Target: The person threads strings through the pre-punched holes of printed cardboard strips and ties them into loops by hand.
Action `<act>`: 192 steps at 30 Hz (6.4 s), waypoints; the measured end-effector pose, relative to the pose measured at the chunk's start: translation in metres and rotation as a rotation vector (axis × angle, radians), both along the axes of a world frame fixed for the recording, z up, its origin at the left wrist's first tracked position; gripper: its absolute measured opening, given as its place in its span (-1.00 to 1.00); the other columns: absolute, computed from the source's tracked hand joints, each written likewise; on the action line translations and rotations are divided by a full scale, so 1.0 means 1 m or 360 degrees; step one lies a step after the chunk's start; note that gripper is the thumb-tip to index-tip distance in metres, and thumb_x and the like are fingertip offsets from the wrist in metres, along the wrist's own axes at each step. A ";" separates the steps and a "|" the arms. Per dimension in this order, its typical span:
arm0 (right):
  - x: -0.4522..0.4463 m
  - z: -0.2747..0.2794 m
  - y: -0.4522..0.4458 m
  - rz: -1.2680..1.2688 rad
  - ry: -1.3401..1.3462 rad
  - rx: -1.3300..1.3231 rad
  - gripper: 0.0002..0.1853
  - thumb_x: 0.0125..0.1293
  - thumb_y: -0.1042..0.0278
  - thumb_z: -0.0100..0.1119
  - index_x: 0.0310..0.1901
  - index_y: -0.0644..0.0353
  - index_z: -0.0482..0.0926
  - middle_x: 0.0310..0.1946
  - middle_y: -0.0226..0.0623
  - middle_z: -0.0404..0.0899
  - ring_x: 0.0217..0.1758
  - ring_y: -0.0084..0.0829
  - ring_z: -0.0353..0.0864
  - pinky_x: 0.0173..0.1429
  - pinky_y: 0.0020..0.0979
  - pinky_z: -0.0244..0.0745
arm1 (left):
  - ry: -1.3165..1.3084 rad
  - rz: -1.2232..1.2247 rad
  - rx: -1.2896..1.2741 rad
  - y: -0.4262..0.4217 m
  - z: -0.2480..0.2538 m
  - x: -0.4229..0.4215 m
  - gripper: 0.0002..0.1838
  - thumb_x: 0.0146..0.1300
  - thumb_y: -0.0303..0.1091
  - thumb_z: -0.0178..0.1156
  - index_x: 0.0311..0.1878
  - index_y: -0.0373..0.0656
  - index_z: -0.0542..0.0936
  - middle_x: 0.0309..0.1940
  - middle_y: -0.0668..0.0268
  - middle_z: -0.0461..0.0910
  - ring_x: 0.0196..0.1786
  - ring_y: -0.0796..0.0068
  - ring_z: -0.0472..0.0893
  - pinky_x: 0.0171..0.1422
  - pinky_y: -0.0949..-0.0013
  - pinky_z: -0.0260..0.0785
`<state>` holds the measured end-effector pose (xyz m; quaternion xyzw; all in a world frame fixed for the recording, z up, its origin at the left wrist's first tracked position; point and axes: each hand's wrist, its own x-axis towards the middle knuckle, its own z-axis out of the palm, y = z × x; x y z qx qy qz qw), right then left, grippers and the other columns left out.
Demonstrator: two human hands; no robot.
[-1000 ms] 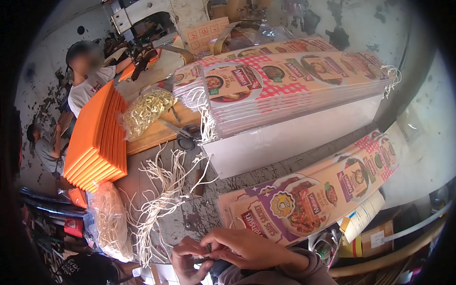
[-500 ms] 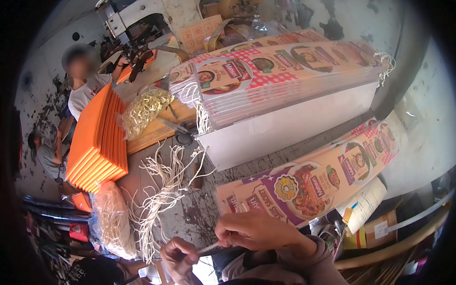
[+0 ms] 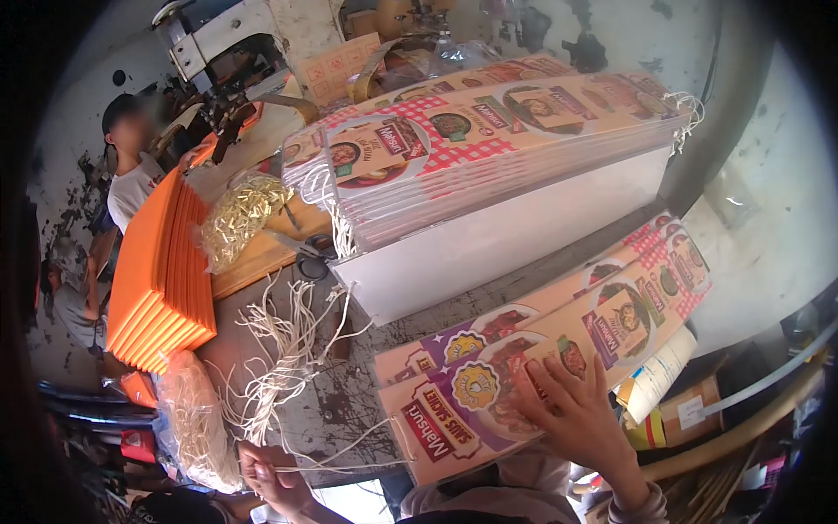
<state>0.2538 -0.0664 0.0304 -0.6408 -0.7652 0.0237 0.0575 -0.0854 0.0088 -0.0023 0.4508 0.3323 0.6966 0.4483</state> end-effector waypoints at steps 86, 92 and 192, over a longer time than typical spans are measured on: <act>-0.091 0.010 0.050 0.0673 0.1852 -0.0784 -0.84 0.26 0.45 0.03 -0.15 0.25 0.40 -0.40 -0.22 0.48 -0.39 -0.33 0.52 -0.32 -0.43 0.37 | 0.2621 0.0249 -0.0274 0.008 0.000 -0.020 -0.51 0.04 -0.57 0.07 0.09 0.06 0.50 0.22 0.22 0.31 0.33 -0.05 0.13 0.39 -0.03 -0.10; -0.013 0.000 0.036 0.0208 0.3263 -0.0030 -0.88 0.19 0.47 0.00 -0.29 0.33 0.44 -0.30 -0.05 0.47 -0.25 -0.19 0.48 -0.14 -0.26 0.43 | 0.2424 0.0193 -0.0345 0.014 -0.003 -0.023 -0.37 -0.01 -0.62 0.00 0.17 0.17 0.43 0.23 0.19 0.29 0.35 -0.06 0.10 0.41 -0.09 -0.17; -0.066 0.013 0.044 0.0772 0.0688 0.0397 -0.50 0.05 0.19 0.26 -0.02 0.31 0.46 -0.22 -0.27 0.37 -0.34 -0.47 0.54 -0.48 -0.55 0.47 | 0.0259 -0.0598 -0.1286 -0.031 -0.006 0.082 -0.90 0.26 -0.51 0.01 -0.21 -0.32 0.46 -0.28 0.21 0.57 -0.26 0.52 0.55 -0.18 0.51 0.40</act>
